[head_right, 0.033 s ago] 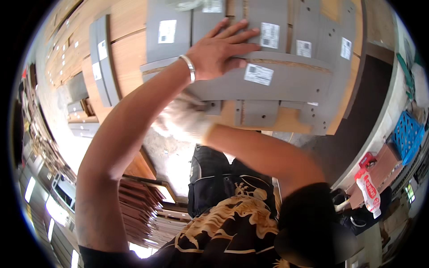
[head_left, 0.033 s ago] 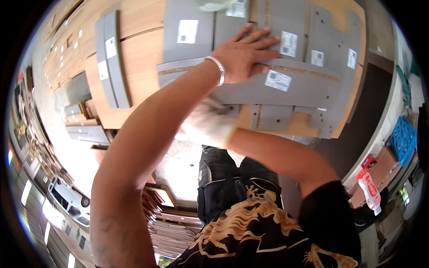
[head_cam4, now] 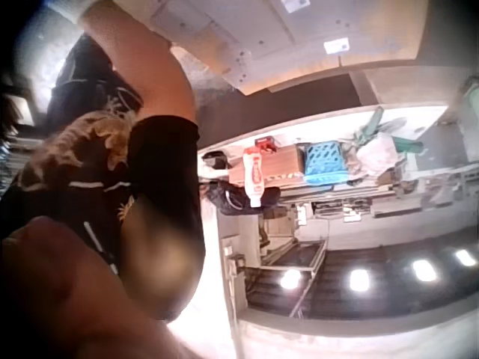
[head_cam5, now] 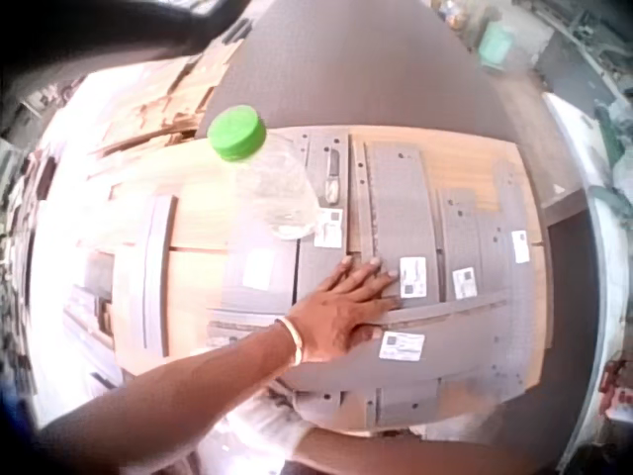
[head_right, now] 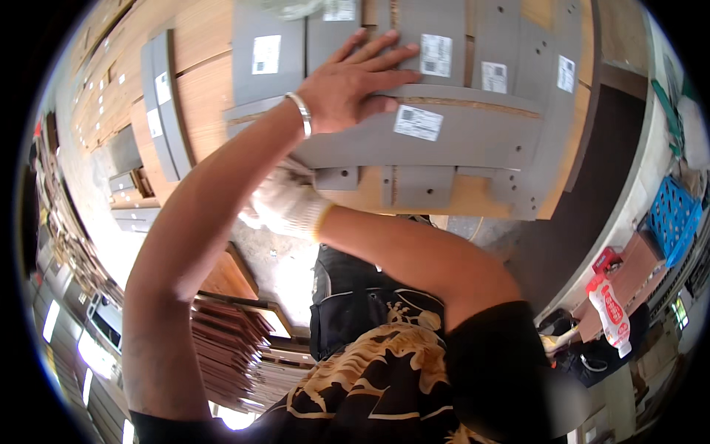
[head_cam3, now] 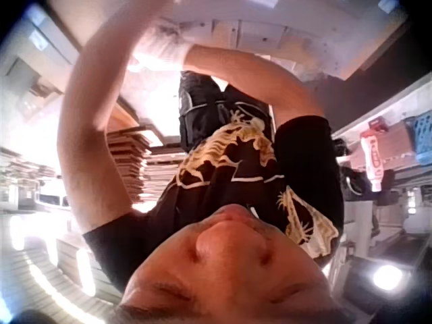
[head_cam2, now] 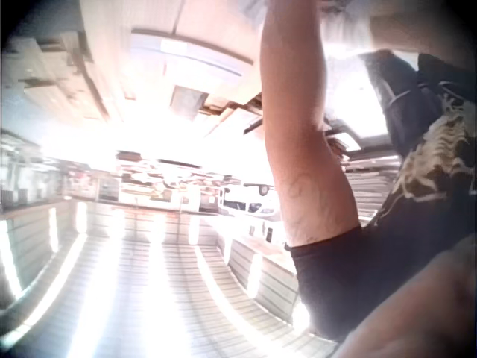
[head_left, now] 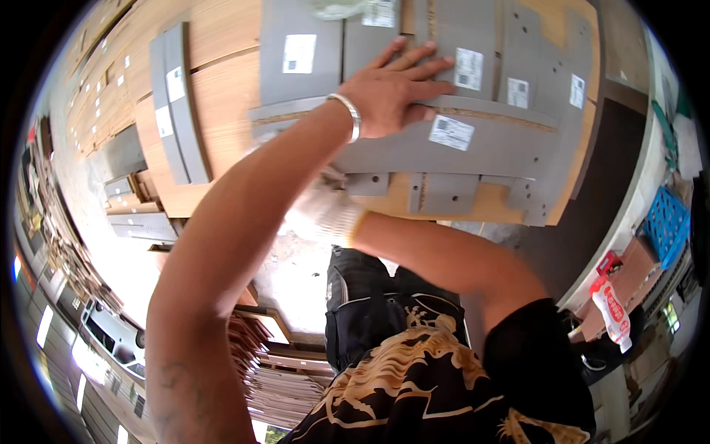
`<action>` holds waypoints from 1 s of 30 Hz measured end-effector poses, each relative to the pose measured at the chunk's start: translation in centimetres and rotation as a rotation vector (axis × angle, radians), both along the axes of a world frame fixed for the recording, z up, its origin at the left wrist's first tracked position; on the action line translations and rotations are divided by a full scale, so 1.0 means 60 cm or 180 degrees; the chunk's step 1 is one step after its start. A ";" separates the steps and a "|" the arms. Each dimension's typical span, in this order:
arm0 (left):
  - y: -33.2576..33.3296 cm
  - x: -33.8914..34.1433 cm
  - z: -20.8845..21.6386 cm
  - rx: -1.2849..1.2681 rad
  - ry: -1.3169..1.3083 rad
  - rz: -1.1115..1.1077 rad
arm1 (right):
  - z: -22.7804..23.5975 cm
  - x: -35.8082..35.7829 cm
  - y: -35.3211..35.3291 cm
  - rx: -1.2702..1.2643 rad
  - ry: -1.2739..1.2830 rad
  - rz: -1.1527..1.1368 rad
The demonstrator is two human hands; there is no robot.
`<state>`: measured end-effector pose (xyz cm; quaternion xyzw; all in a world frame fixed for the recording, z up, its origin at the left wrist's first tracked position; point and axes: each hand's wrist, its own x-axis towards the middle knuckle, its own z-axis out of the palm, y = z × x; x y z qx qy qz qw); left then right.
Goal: The person wipes multiple gray wooden planks on a workbench using a white cloth. They repeatedly pick up a plastic bottle with a green cap, pour liquid onto the cloth, and wipe each plank individually before placing it back on the table.
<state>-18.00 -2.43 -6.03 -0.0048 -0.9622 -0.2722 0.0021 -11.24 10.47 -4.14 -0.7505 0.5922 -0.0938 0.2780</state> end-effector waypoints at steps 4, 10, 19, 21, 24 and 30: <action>-0.002 0.008 0.000 -0.0114 0.0040 -0.0054 | -0.016 -0.049 0.048 -0.0521 -0.0115 -0.0256; 0.004 0.004 0.006 -0.0146 -0.0012 -0.0037 | 0.017 -0.142 0.117 -0.0037 -0.0182 -0.0230; -0.005 -0.003 0.019 -0.0242 -0.0121 -0.0151 | 0.012 -0.018 0.018 -0.0114 -0.1194 -0.0700; -0.005 -0.003 0.018 -0.0241 -0.0093 -0.0138 | 0.009 -0.110 0.111 -0.0855 -0.0665 -0.1028; -0.003 0.005 0.014 -0.0251 -0.0092 -0.0082 | 0.043 -0.273 0.270 0.0000 -0.0393 -0.1225; 0.004 0.002 0.022 -0.0382 -0.0047 -0.0072 | 0.044 -0.312 0.375 -0.0048 0.0961 -0.1987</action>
